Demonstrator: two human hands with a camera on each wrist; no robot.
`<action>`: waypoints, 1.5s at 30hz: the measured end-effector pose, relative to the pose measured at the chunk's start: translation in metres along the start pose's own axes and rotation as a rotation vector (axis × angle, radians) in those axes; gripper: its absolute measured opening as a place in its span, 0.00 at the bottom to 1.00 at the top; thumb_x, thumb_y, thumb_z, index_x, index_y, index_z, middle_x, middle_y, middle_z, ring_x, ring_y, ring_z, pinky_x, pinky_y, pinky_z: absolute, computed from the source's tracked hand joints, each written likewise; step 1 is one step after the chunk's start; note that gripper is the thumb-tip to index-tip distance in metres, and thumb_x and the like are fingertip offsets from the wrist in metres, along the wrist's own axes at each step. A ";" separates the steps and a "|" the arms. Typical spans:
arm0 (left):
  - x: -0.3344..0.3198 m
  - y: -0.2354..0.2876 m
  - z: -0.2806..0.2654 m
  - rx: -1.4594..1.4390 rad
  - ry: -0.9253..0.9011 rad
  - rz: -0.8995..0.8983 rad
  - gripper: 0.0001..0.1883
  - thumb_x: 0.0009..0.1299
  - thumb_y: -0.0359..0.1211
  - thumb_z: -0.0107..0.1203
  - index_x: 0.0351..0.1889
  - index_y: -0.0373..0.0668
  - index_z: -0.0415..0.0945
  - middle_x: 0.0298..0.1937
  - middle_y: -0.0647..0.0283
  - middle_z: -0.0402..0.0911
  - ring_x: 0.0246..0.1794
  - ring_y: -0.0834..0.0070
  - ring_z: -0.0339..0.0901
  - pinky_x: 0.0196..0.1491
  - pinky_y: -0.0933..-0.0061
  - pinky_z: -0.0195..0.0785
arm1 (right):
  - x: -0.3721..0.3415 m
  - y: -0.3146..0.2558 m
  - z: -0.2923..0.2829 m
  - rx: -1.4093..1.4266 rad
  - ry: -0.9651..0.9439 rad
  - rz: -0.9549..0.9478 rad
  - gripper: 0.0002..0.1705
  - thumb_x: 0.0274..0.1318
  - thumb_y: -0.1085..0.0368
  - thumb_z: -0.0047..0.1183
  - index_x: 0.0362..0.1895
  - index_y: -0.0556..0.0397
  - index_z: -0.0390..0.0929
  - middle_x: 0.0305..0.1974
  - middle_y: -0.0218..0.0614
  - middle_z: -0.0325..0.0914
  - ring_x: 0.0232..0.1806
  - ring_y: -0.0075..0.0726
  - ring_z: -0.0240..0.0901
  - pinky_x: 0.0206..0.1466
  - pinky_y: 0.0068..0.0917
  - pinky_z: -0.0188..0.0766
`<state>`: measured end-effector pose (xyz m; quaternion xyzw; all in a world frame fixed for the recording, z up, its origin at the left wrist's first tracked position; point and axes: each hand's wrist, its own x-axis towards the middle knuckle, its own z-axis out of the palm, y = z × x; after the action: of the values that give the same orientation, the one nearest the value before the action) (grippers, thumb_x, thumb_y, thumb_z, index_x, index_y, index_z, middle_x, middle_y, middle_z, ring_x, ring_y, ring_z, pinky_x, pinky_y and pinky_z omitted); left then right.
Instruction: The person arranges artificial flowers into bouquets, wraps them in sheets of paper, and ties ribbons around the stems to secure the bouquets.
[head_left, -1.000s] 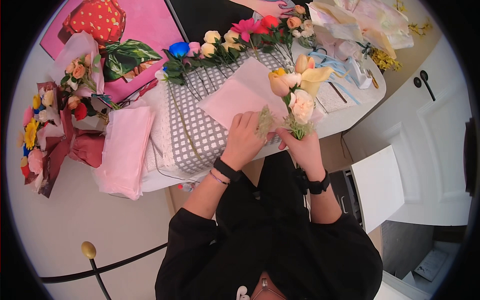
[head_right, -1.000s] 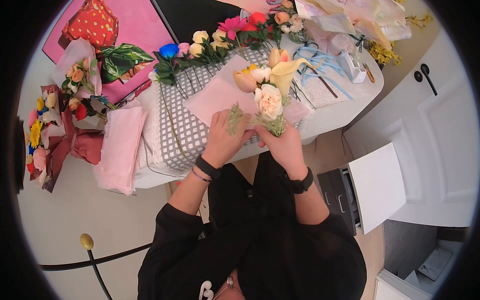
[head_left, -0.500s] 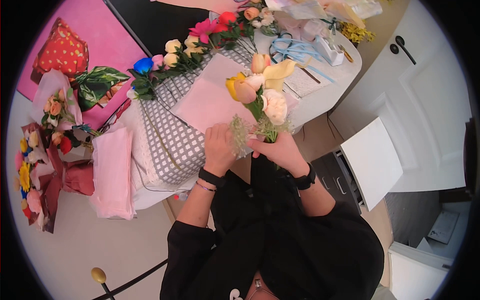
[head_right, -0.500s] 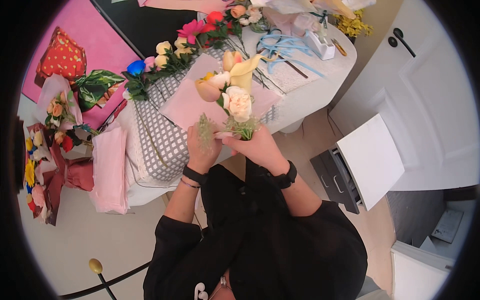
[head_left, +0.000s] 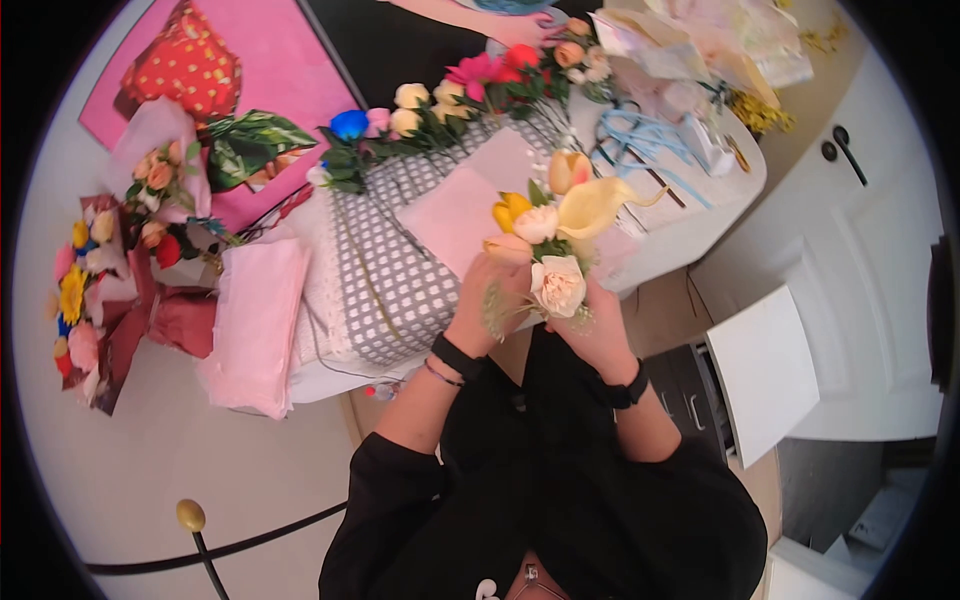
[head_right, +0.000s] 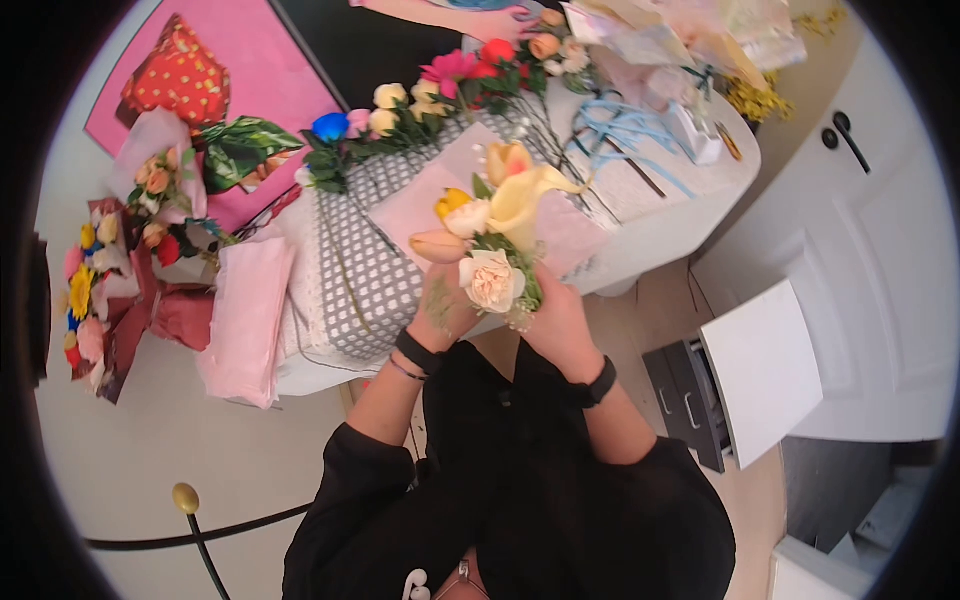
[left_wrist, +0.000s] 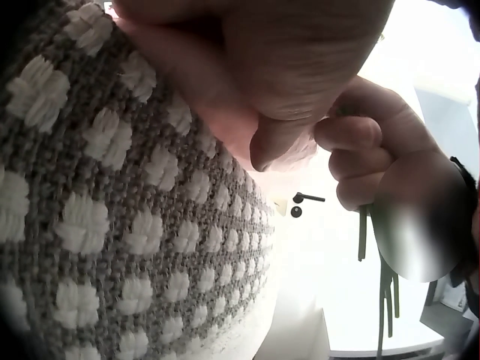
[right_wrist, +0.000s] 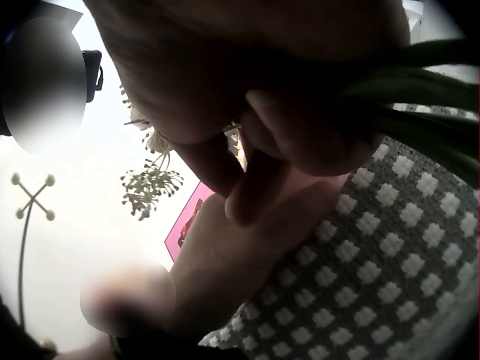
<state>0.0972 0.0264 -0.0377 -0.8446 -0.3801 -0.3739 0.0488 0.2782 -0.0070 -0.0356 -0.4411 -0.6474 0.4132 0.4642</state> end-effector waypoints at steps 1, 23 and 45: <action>-0.003 -0.001 0.001 0.007 -0.072 -0.027 0.12 0.58 0.38 0.60 0.34 0.43 0.73 0.30 0.59 0.75 0.34 0.58 0.74 0.37 0.61 0.65 | 0.000 -0.002 -0.002 -0.056 0.024 0.026 0.17 0.52 0.70 0.65 0.46 0.61 0.79 0.33 0.33 0.82 0.25 0.21 0.77 0.28 0.22 0.75; 0.010 0.027 -0.096 0.571 0.023 0.321 0.11 0.54 0.34 0.55 0.36 0.47 0.76 0.28 0.69 0.65 0.29 0.74 0.67 0.30 0.71 0.57 | 0.001 -0.015 0.015 0.269 -0.176 -0.001 0.21 0.53 0.73 0.58 0.53 0.54 0.72 0.25 0.25 0.73 0.21 0.19 0.71 0.22 0.18 0.64; -0.017 0.009 -0.085 0.378 -0.248 -0.082 0.15 0.53 0.24 0.54 0.40 0.41 0.73 0.35 0.61 0.70 0.39 0.63 0.71 0.44 0.64 0.63 | -0.010 -0.021 0.006 0.632 0.064 0.305 0.09 0.70 0.64 0.49 0.42 0.57 0.76 0.11 0.19 0.55 0.09 0.15 0.46 0.15 0.18 0.45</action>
<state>0.0452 -0.0214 0.0132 -0.8439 -0.4803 -0.1910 0.1439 0.2704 -0.0228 -0.0198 -0.3800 -0.3995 0.6437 0.5307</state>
